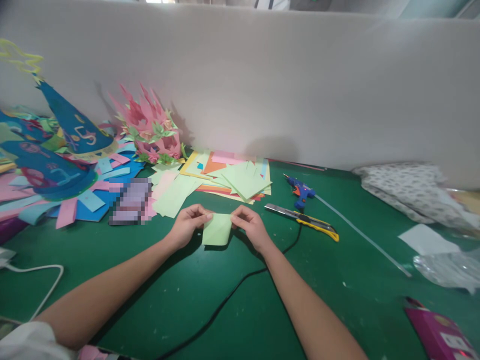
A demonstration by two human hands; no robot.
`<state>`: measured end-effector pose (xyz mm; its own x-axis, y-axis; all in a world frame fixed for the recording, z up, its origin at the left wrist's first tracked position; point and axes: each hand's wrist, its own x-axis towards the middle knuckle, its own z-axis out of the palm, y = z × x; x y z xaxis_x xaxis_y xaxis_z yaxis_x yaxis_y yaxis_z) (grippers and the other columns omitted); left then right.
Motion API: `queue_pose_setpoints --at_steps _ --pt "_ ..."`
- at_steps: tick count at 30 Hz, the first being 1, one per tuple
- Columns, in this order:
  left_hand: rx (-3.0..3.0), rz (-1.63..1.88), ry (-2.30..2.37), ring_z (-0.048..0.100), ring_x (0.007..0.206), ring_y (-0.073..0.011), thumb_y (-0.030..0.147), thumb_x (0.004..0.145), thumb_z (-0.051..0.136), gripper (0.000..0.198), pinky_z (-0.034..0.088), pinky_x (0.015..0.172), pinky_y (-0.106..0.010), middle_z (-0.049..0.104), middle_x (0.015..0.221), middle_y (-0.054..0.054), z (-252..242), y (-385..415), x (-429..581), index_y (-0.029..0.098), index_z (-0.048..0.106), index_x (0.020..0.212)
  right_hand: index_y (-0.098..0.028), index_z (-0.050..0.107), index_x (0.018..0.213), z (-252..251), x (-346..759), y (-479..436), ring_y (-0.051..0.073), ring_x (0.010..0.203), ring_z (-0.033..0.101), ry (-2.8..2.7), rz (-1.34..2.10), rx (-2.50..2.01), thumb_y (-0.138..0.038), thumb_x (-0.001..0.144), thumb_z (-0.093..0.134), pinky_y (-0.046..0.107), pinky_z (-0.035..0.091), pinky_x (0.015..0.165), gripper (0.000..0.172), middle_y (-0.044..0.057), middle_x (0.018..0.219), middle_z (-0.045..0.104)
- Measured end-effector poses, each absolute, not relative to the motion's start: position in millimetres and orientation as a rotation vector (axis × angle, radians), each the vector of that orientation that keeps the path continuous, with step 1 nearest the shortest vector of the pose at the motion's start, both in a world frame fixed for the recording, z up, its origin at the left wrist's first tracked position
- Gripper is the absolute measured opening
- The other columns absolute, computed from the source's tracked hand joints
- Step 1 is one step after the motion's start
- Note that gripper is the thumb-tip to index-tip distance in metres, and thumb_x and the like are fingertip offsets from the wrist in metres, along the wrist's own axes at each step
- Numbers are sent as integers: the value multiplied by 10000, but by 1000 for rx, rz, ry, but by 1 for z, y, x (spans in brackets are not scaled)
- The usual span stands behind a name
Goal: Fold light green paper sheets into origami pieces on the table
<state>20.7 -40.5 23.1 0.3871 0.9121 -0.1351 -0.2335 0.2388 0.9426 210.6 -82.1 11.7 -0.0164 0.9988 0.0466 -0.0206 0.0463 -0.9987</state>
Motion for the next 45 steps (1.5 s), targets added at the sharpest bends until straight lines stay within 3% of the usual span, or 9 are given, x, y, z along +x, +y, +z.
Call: queue_pose_setpoints --at_steps 8,14,20,27,33,38,41,45 --pt "1115 896 901 436 461 -57 414 574 778 377 323 452 -187 552 532 35 17 -34 18 143 518 609 -200 487 708 12 203 -82 105 506 463 -1279 1126 -1310 -512 777 599 246 390 536 339 -51 523 502" --pt "1057 950 878 425 466 -43 406 565 789 383 321 465 -177 555 546 42 19 -33 18 140 516 606 -192 531 740 15 200 -83 95 496 452 -1286 1136 -1347 -542 744 616 237 383 496 360 -54 555 489" --pt "1006 948 875 472 503 -53 402 540 804 401 366 489 -182 606 617 23 21 -33 18 141 507 606 -199 487 655 16 200 -83 97 487 434 -1378 1096 -1371 -528 744 609 235 358 495 363 -61 518 457" --pt "1169 968 891 546 623 -101 372 596 755 324 439 593 -231 634 714 -14 16 -28 17 143 526 609 -198 486 638 11 199 -81 95 467 383 -1364 986 -1420 -466 760 605 237 307 479 317 -64 509 422" --pt "1535 971 995 530 635 -108 299 695 663 172 415 599 -223 612 716 -11 5 -19 12 153 574 673 -230 471 948 8 195 -84 120 503 457 -1416 879 -1456 -356 770 616 249 362 543 263 -72 583 534" --pt "1811 938 999 500 634 -105 187 749 583 61 399 595 -220 577 734 4 5 -19 9 173 608 803 -232 564 864 9 195 -86 162 654 535 -1672 686 -1462 -275 831 539 283 399 630 60 -6 716 603" --pt "2095 905 909 536 777 -144 67 774 470 232 432 694 -263 586 844 -40 6 -19 7 180 666 827 -233 621 878 11 195 -85 198 789 551 -1827 549 -1439 -232 848 520 324 408 723 106 34 823 646" --pt "2440 808 894 508 829 -189 -13 741 432 371 426 755 -322 557 841 -64 2 -18 5 186 703 897 -219 646 934 10 196 -82 208 794 522 -1972 436 -1451 -240 859 537 338 399 742 133 49 800 617"
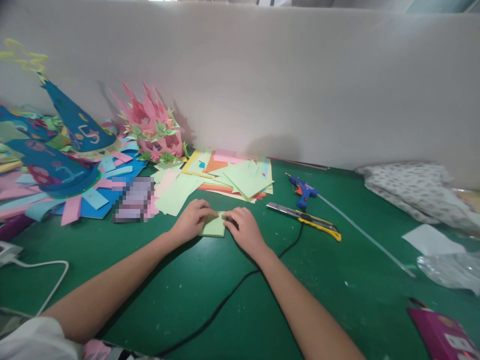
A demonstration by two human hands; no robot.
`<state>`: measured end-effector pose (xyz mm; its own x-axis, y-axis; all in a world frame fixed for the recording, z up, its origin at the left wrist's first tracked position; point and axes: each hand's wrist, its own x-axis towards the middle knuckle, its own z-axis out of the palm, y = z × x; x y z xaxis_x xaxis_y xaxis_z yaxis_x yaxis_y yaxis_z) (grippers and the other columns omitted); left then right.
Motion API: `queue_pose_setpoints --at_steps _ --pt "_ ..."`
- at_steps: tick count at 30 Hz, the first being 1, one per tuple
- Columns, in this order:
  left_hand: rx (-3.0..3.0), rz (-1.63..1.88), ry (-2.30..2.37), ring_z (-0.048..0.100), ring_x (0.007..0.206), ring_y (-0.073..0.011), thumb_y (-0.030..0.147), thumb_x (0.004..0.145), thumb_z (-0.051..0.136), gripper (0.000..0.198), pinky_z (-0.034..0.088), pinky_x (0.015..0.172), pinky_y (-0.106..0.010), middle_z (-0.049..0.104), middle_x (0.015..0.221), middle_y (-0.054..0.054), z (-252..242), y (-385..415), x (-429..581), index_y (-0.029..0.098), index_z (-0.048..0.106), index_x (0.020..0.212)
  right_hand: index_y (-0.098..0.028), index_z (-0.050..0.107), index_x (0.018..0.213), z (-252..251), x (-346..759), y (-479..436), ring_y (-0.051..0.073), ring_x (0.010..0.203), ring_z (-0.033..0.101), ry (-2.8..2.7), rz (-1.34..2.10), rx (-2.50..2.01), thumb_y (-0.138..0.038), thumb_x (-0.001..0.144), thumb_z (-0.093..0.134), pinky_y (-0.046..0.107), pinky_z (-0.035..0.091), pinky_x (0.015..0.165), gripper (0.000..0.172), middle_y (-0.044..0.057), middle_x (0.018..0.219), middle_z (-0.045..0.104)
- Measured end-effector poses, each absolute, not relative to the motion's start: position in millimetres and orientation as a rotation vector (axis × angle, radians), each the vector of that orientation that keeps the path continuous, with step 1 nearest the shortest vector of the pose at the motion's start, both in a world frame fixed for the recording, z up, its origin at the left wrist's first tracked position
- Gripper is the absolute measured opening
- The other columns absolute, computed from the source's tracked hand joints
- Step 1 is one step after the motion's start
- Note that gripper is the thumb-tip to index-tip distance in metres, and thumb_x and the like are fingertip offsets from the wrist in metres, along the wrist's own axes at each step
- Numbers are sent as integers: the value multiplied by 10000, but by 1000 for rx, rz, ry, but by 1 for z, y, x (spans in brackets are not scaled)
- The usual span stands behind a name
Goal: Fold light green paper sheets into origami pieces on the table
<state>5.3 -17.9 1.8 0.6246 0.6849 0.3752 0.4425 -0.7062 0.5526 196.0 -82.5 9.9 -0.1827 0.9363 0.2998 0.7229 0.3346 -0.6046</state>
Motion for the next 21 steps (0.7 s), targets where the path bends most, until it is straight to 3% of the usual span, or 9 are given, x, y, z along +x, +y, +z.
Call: queue_pose_setpoints --at_steps 11,15,21 --pt "2503 715 849 527 841 -196 72 825 430 300 425 786 -349 588 866 -82 5 -16 7 165 699 919 -222 693 920 5 197 -81 214 810 514 -1967 354 -1504 -250 870 533 350 403 747 170 62 816 605" --pt "2477 692 882 543 859 -211 248 809 594 164 417 834 -366 595 889 -75 10 -20 8 159 686 913 -222 697 820 6 197 -81 205 784 521 -1943 392 -1476 -249 863 550 353 403 740 156 50 782 619" --pt "2484 649 939 542 885 -223 355 752 682 253 403 829 -363 599 921 -68 11 -21 9 177 677 932 -223 703 872 6 197 -81 209 812 529 -1924 397 -1496 -242 867 541 361 409 756 163 53 817 623"
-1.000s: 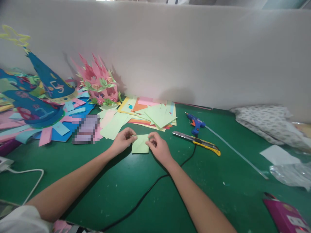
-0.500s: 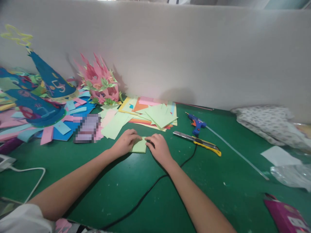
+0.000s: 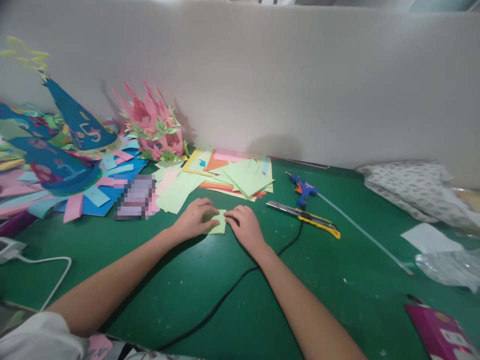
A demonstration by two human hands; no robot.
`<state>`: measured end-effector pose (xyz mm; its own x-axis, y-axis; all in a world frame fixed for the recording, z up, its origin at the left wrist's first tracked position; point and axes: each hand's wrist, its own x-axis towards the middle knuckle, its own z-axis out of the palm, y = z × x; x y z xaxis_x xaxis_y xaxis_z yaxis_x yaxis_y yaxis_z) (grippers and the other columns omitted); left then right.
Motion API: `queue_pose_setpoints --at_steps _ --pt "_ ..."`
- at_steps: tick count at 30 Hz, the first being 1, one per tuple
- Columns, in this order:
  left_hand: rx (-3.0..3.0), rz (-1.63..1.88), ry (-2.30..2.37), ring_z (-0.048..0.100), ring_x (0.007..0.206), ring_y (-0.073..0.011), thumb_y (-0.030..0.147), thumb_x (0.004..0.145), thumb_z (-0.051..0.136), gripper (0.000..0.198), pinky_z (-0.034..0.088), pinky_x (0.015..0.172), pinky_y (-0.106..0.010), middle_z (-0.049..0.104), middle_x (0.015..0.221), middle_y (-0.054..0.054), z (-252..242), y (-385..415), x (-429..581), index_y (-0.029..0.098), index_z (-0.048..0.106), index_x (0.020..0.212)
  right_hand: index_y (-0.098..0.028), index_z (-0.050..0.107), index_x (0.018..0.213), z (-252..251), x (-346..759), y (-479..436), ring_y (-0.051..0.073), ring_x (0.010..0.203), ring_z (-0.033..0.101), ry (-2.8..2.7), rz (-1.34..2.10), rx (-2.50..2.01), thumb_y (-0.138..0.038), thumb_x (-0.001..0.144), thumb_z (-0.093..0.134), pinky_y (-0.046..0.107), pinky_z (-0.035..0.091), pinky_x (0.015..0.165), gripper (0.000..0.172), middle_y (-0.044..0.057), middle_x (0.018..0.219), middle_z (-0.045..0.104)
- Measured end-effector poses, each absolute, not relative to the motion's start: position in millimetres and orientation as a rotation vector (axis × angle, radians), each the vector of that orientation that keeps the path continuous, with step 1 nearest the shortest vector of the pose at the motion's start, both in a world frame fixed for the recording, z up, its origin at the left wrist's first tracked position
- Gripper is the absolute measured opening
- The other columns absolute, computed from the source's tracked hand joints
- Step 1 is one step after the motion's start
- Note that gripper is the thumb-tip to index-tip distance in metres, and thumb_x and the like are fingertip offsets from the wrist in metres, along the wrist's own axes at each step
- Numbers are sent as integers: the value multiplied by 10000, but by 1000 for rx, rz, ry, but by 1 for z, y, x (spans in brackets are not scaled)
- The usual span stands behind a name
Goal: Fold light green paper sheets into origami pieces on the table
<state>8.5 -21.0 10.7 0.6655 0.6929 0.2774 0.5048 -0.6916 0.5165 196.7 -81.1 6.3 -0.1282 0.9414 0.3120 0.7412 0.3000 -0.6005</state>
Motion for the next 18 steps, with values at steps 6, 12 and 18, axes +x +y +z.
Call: queue_pose_setpoints --at_steps 6,12,18 --pt "2510 609 1010 530 896 -230 371 750 680 255 381 830 -374 612 955 -55 14 -23 8 201 674 940 -215 698 810 10 198 -82 192 760 523 -2025 375 -1410 -221 867 551 343 402 718 157 44 764 619" --pt "2508 565 1063 519 925 -230 379 746 683 259 360 856 -388 608 971 -40 16 -25 8 208 669 940 -196 675 780 14 206 -81 176 757 523 -2133 427 -1283 -212 865 560 337 403 729 144 37 753 627" --pt "2499 548 1098 523 939 -216 392 743 684 253 352 878 -384 604 983 -23 16 -26 9 221 664 929 -194 675 792 17 215 -86 165 746 525 -2247 548 -1069 -209 860 551 326 421 714 142 43 762 626"
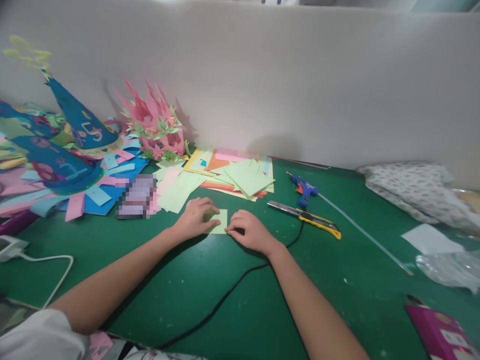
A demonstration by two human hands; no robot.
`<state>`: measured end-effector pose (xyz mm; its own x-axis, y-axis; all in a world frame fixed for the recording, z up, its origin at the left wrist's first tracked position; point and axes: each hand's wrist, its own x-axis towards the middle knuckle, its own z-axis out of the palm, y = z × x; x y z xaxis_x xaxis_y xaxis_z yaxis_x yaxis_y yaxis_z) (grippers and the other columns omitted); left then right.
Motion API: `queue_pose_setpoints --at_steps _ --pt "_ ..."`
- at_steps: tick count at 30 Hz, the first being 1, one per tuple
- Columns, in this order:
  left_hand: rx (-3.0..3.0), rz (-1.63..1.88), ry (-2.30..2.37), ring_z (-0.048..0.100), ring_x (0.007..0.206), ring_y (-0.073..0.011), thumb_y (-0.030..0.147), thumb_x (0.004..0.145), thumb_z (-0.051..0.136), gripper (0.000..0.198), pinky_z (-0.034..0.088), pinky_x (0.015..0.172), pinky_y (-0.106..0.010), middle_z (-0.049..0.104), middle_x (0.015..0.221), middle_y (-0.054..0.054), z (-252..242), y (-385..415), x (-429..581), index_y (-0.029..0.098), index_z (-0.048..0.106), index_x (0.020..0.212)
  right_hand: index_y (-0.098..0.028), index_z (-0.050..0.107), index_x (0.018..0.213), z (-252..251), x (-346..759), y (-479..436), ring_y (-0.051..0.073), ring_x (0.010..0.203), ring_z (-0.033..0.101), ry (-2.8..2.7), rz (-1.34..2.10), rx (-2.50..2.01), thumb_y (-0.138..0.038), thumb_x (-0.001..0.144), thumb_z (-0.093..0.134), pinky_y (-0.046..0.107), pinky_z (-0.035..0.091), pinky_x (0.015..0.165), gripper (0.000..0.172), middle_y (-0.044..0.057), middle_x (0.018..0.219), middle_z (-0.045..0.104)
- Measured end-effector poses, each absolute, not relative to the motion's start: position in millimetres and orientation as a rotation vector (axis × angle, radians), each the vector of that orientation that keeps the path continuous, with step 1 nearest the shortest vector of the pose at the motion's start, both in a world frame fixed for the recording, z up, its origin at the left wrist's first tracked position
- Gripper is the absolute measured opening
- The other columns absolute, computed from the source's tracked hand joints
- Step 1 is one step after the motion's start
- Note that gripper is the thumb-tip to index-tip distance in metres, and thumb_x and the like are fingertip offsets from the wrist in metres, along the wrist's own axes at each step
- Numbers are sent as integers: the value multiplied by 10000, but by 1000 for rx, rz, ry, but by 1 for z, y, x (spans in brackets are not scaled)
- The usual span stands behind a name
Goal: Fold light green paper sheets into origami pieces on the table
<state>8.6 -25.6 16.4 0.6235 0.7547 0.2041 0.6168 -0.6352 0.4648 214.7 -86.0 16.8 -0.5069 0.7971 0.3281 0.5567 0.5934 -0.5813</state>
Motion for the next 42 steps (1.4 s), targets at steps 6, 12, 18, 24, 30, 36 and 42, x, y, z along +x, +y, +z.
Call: queue_pose_setpoints --at_steps 6,12,18,24,30,36,42 --pt "2503 579 1102 521 925 -212 391 737 689 241 355 864 -382 600 971 -21 14 -25 8 225 666 911 -201 662 717 23 212 -92 160 718 526 -2253 619 -1006 -152 790 573 325 439 711 125 33 735 602" --pt "2469 689 1058 528 901 -208 385 738 689 242 371 852 -378 589 931 -36 8 -25 6 205 669 899 -194 623 646 24 215 -93 158 732 554 -2148 709 -1018 -170 821 530 311 450 714 200 31 723 604" --pt "2072 919 940 549 786 -145 337 892 478 259 435 698 -268 565 875 -53 9 -25 7 171 676 914 -237 603 1119 20 214 -90 241 1080 529 -1985 536 -1178 -390 730 715 405 424 941 432 90 1148 586" --pt "1650 908 860 559 761 -136 461 880 465 368 471 664 -256 575 952 -67 12 -30 11 156 642 988 -267 620 1146 11 214 -89 240 1045 573 -1843 642 -1241 -380 762 685 399 486 897 405 77 1167 598" --pt "1667 925 734 550 861 -175 501 771 620 469 471 753 -290 553 1018 -76 8 -29 10 178 577 1108 -247 645 1090 9 215 -86 216 980 619 -1532 1069 -1118 -316 703 743 390 499 901 406 71 1160 600" --pt "1817 955 625 495 989 -234 621 715 615 619 450 823 -336 462 1038 -80 10 -29 7 215 547 1176 -237 663 1024 17 218 -86 209 956 631 -1326 1356 -1076 -307 648 779 372 495 878 400 48 1044 675" --pt "1789 963 659 498 996 -203 337 740 683 698 386 937 -370 499 1009 -59 11 -33 8 219 335 1333 -180 678 890 17 219 -85 183 782 638 -1171 1293 -1208 -446 690 715 346 508 786 334 35 868 694"
